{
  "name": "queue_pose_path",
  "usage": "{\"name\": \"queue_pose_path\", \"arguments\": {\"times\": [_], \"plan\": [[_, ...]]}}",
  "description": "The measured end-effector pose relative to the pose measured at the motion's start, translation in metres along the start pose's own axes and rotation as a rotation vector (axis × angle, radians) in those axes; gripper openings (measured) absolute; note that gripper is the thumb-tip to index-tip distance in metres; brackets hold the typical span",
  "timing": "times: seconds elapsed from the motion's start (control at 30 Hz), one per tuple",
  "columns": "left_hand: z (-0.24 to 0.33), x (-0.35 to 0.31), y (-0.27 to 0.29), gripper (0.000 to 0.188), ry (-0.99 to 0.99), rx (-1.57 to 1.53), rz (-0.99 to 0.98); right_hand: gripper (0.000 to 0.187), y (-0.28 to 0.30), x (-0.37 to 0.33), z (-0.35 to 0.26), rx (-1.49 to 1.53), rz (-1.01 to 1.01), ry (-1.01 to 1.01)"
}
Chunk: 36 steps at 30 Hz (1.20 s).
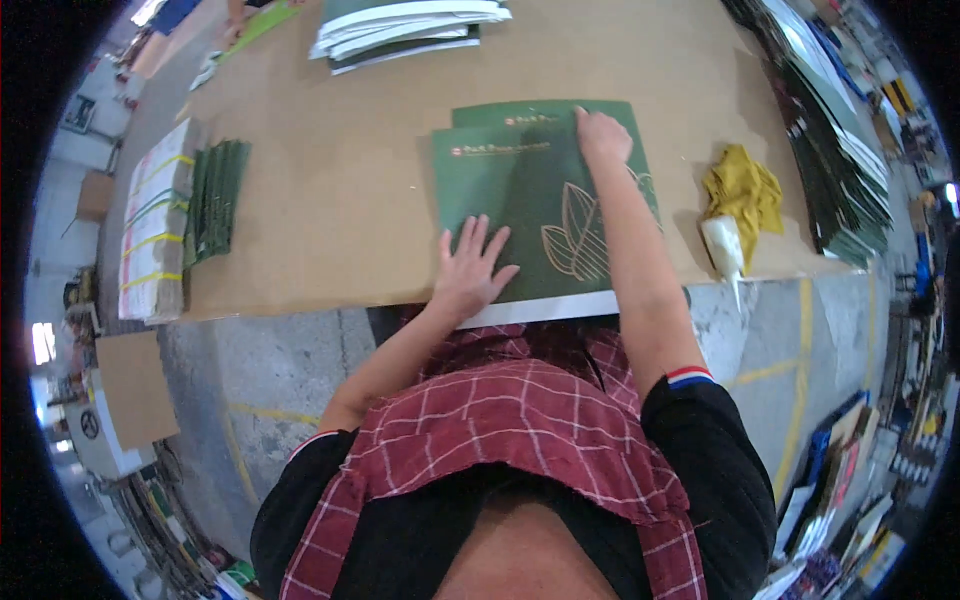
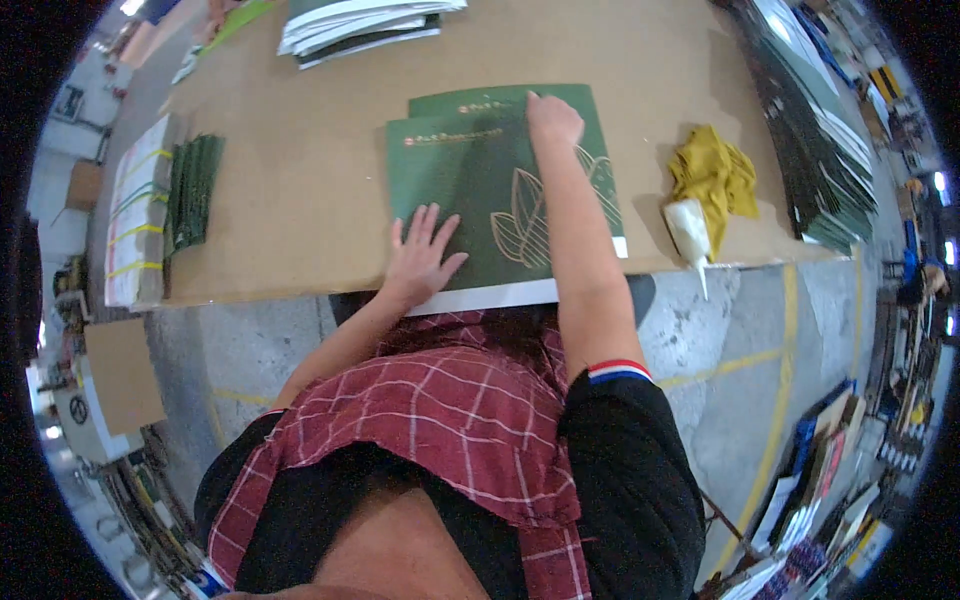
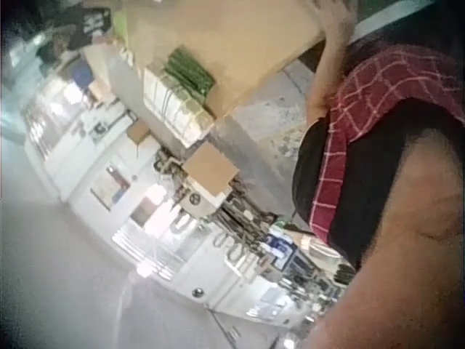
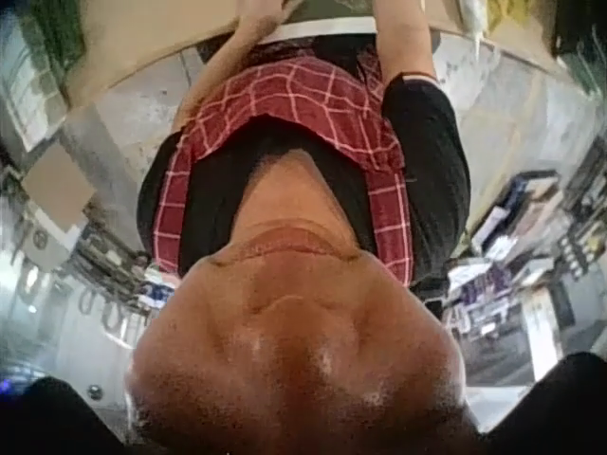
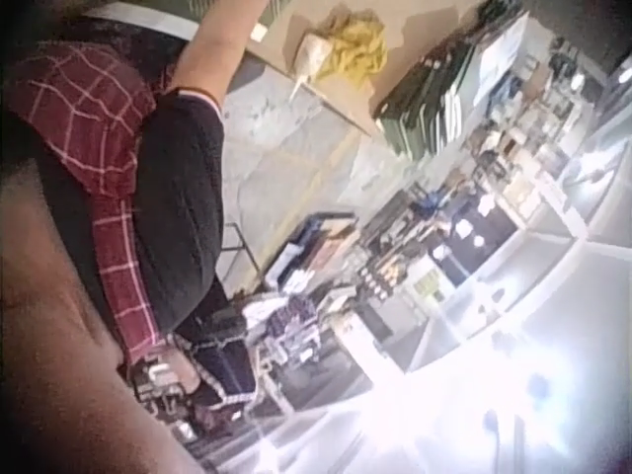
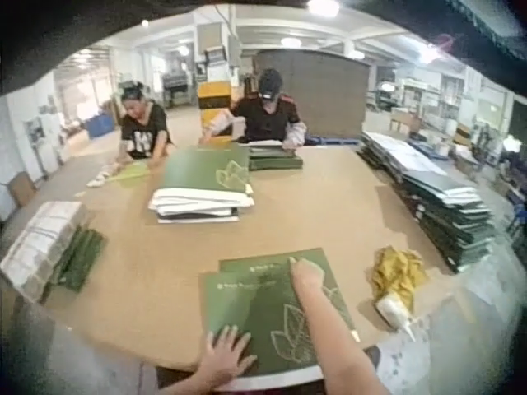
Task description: Gluing and folding paper components for packaging folders.
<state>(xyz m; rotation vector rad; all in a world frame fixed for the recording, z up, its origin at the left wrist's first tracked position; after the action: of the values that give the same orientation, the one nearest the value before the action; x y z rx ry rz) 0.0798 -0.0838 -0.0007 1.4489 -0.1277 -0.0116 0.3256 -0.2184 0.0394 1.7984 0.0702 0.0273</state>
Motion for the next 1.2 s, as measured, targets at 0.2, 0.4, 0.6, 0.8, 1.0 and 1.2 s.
{"name": "queue_pose_path", "arguments": {"times": [0.2, 0.4, 0.6, 0.8, 1.0, 1.2], "plan": [[0.011, 0.003, 0.001, 0.057, -0.043, -0.040, 0.023, 0.031, -0.016, 0.000, 0.013, 0.016, 0.165, -0.037], [0.010, -0.001, 0.002, 0.056, -0.012, -0.012, 0.042, 0.034, -0.036, 0.008, 0.003, 0.083, -0.137, -0.086], [0.029, 0.008, 0.010, 0.055, -0.027, 0.017, 0.061, 0.034, -0.007, 0.018, 0.055, 0.347, 0.131, -0.086], [0.005, 0.003, 0.005, 0.058, 0.057, 0.067, 0.023, 0.050, -0.027, -0.064, -0.027, -0.476, 0.238, 0.559], [0.006, -0.001, 0.012, 0.056, 0.012, -0.011, 0.019, 0.049, -0.004, -0.191, 0.030, -0.118, 0.064, 0.773], [0.005, 0.003, 0.003, 0.058, -0.009, -0.007, -0.036, 0.053, 0.004, -0.203, 0.045, -0.073, 0.149, 0.662]]}}
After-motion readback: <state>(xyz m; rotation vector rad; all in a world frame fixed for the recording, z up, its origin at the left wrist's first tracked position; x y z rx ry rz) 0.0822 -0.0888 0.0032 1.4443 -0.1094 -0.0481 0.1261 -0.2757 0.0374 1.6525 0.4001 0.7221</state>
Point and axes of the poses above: each hand's wrist, its own x-axis towards the middle knuckle, its own y-axis out of the back of the hand, z = x × y, the point moved 8 cm from there along x, towards the middle knuckle, and after that the axes turned 2 degrees about y, right-handed, at the moved point
